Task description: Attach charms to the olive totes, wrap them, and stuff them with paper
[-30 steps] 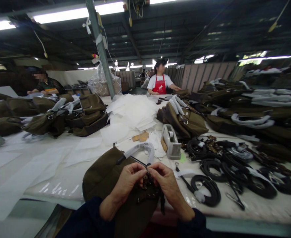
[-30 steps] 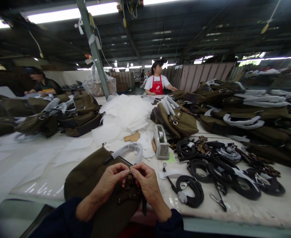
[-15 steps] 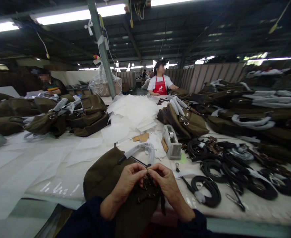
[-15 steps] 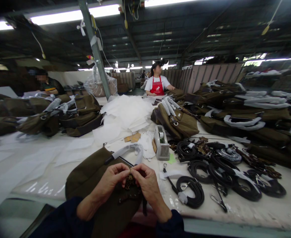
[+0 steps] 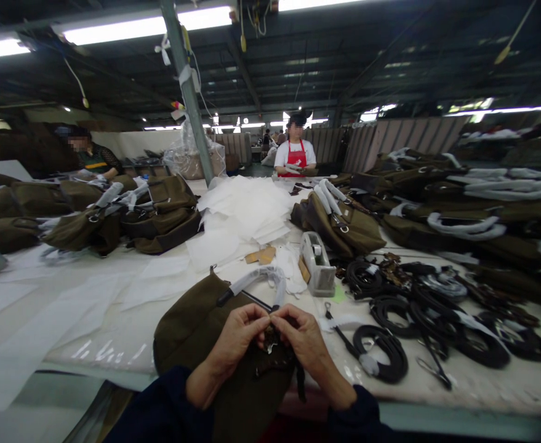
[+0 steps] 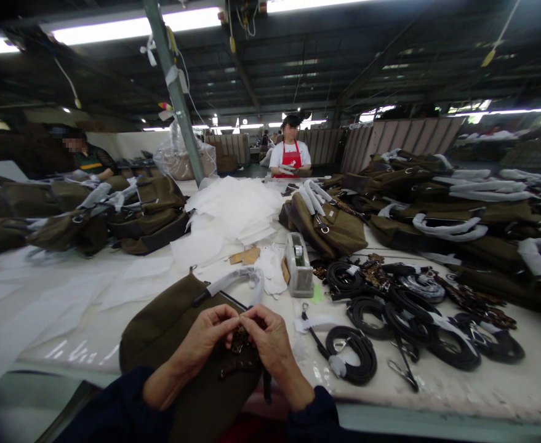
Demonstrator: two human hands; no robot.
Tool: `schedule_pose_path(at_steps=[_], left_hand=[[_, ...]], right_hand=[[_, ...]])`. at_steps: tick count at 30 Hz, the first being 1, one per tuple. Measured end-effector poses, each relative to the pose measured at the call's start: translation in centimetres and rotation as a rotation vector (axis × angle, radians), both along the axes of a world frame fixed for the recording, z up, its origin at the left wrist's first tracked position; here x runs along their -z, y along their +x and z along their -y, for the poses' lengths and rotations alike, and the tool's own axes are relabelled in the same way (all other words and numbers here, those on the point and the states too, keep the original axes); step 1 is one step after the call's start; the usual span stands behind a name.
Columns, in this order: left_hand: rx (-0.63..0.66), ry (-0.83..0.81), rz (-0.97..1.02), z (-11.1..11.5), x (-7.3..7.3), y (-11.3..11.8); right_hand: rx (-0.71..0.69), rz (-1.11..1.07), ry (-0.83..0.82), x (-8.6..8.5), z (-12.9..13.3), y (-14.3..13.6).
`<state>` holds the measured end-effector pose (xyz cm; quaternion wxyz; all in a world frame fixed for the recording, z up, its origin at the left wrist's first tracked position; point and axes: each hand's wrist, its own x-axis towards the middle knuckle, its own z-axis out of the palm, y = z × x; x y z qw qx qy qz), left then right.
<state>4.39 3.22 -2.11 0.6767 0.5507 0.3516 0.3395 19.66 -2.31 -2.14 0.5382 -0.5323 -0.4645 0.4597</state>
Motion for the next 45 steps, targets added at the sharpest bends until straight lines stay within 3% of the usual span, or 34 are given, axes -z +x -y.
schedule_pose_path(at_steps=[13, 16, 19, 24, 30, 37, 41, 45], left_hand=[[0.024, -0.024, 0.007, -0.2, 0.1, 0.1], [-0.012, 0.034, -0.059, -0.3, 0.0, -0.6], [-0.093, 0.188, -0.243, -0.1, 0.4, -1.4], [-0.037, 0.433, -0.558, 0.6, 1.0, -1.5], [-0.032, 0.206, -0.441, 0.5, 0.3, -1.2], [0.050, -0.086, -0.244, 2.3, -0.8, -2.0], [0.041, -0.229, -0.056, 2.7, -0.4, -2.5], [0.024, -0.224, -0.006, 2.5, 0.0, -3.0]], right_hand=[[0.039, 0.112, 0.094, 0.2, 0.5, 0.0], [0.108, 0.310, 0.175, -0.1, 1.9, 1.3], [0.086, 0.585, 0.168, -0.3, 3.7, 2.3], [0.073, 0.932, 0.181, -0.3, 5.2, 1.3], [0.116, 0.994, 0.182, 0.4, 4.4, -0.8], [0.080, 0.801, 0.095, -0.3, 3.7, -2.2], [-0.075, 0.605, 0.091, -1.4, 3.9, -3.2], [-0.188, 0.479, 0.173, -1.2, 4.5, -4.1]])
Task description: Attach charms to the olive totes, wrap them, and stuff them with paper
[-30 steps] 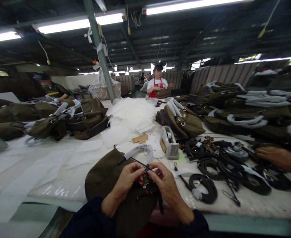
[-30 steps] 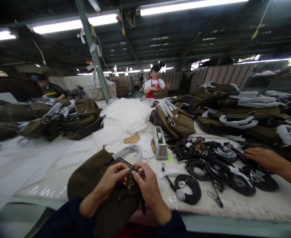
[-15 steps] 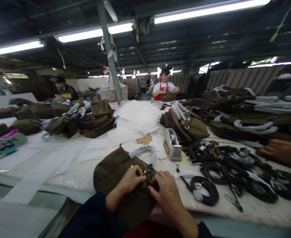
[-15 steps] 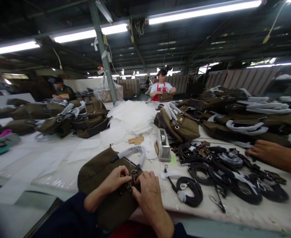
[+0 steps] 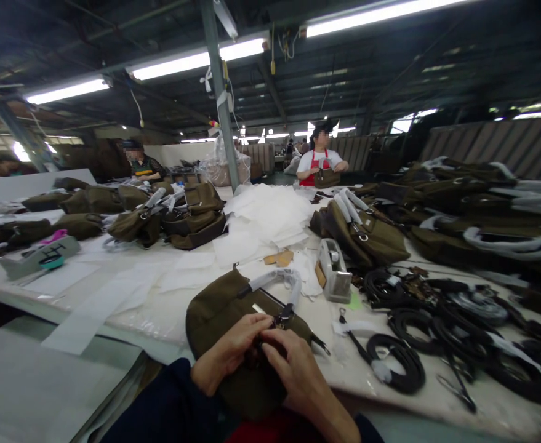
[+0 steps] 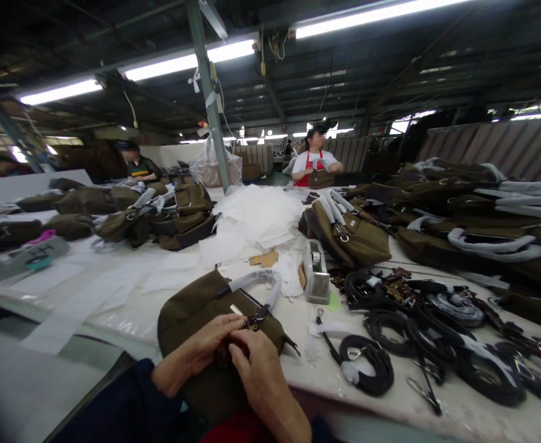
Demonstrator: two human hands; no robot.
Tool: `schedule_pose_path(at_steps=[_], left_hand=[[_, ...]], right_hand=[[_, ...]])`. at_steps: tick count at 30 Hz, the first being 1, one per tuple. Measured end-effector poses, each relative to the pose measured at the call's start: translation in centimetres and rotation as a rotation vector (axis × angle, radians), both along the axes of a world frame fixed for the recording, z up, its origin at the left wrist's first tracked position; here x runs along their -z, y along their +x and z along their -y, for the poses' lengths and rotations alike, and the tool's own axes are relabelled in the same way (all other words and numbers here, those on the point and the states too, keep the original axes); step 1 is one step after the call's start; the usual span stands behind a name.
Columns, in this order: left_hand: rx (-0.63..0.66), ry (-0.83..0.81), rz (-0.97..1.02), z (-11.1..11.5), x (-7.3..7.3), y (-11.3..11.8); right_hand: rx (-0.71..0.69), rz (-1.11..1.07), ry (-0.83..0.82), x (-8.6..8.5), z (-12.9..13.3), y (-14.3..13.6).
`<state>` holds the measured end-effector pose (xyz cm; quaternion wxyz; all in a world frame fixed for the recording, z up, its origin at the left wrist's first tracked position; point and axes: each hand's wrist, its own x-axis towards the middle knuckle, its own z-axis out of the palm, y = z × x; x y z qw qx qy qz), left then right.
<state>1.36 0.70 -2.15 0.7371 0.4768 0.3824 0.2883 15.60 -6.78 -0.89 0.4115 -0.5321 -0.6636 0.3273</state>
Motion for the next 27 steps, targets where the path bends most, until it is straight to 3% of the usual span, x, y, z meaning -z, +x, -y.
schedule_pose_path(at_steps=[3, 6, 8, 15, 20, 27], left_hand=[[0.030, -0.003, 0.003, 0.0, 0.0, -0.2], [0.057, -0.014, -0.034, 0.1, -0.3, -0.3], [0.052, 0.001, -0.090, 0.2, -0.7, -0.4], [0.112, 0.046, -0.156, 0.4, -1.4, -1.0], [0.122, 0.050, -0.128, 0.6, -1.0, -1.4], [0.120, 0.121, -0.150, 0.6, -0.4, -1.4]], right_hand=[[0.004, -0.150, -0.001, 0.7, 0.1, 0.8], [0.195, -0.267, -0.062, 1.2, -0.8, 2.7], [0.289, -0.208, -0.099, 1.4, -1.7, 3.8], [0.386, 0.180, -0.069, 2.1, -4.0, 4.5], [0.332, 0.433, -0.035, 1.6, -4.5, 4.2], [0.263, 0.137, 0.115, 0.5, -2.6, 1.6]])
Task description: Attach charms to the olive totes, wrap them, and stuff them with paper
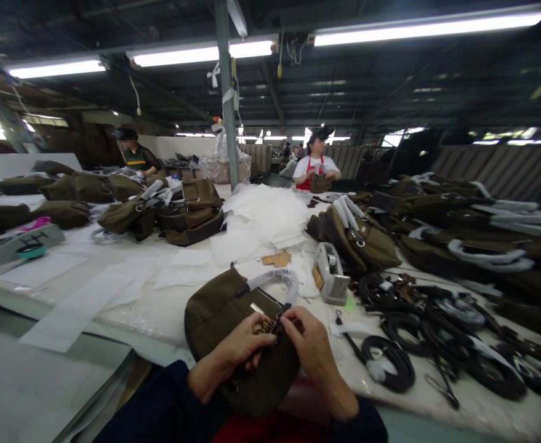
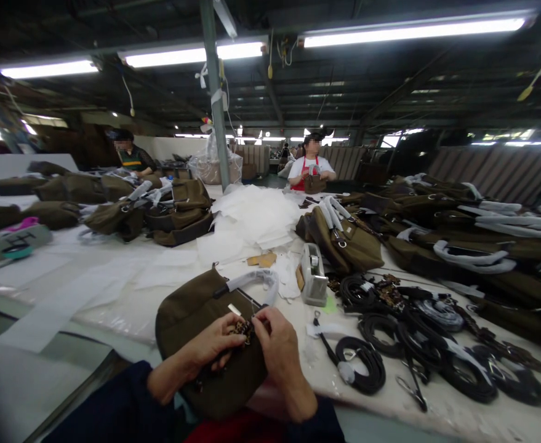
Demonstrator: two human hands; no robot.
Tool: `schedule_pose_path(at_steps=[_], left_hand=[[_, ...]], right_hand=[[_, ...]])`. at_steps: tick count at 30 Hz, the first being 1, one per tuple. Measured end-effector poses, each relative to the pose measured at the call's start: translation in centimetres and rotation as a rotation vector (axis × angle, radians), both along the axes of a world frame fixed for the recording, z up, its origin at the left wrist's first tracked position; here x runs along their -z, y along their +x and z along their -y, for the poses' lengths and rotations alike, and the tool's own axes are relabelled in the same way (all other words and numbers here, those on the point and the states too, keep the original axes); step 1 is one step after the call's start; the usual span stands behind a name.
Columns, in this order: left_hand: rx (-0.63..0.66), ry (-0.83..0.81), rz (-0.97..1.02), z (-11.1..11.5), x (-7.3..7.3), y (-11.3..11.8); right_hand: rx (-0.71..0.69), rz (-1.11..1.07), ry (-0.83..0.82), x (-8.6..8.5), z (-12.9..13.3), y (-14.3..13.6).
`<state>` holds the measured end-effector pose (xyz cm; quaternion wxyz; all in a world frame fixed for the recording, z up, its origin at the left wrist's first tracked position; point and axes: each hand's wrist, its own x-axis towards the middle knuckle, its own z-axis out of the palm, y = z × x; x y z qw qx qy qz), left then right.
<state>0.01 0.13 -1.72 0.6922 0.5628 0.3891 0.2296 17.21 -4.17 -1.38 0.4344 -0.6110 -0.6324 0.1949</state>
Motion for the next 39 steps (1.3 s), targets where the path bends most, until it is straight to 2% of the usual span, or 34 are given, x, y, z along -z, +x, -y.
schedule_pose_path(at_steps=[3, 6, 11, 14, 17, 20, 22, 24, 27, 30, 34, 36, 39], left_hand=[[-0.007, -0.009, 0.003, 0.0, 0.0, -0.1], [-0.047, -0.033, 0.075, 0.2, 0.0, -0.4], [-0.063, -0.086, 0.097, 0.0, 0.8, -0.7], [-0.050, -0.114, 0.126, -0.3, 1.4, -0.8], [-0.074, -0.133, 0.191, -0.4, 1.7, -0.7], [-0.102, -0.144, 0.228, -0.5, 1.9, -0.6], [-0.105, -0.138, 0.223, -0.5, 2.1, -0.6], [-0.100, -0.128, 0.225, -0.5, 2.4, -0.6], [-0.096, -0.129, 0.233, -0.6, 2.7, -0.6], [-0.098, -0.152, 0.272, -0.9, 3.1, -0.6], [-0.140, -0.181, 0.331, -1.5, 4.6, -0.6], [-0.163, -0.200, 0.335, -1.7, 5.9, -0.5], [-0.198, -0.245, 0.384, -1.8, 7.7, -0.1]], right_hand=[[-0.129, 0.036, 0.067, 0.4, 0.6, -1.5], [-0.195, 0.123, 0.110, 1.2, 0.7, -2.4], [-0.291, 0.250, 0.196, 2.9, 0.4, -2.7], [-0.357, 0.291, 0.237, 3.1, 0.6, -2.4], [-0.444, 0.314, 0.196, 1.7, 0.7, -1.8], [-0.438, 0.283, 0.108, -1.4, -0.5, -0.9], [-0.372, 0.265, 0.083, -3.8, -2.9, -0.5], [-0.332, 0.284, 0.111, -5.6, -6.6, -0.4], [-0.315, 0.430, 0.148, -6.7, -13.4, -1.7], [-0.337, 0.695, 0.103, -6.0, -19.6, -5.0], [-0.437, 0.830, 0.093, -4.3, -25.8, -9.6], [-0.432, 0.903, 0.067, -3.5, -28.4, -10.6], [-0.392, 1.014, -0.001, -2.3, -31.7, -9.8]])
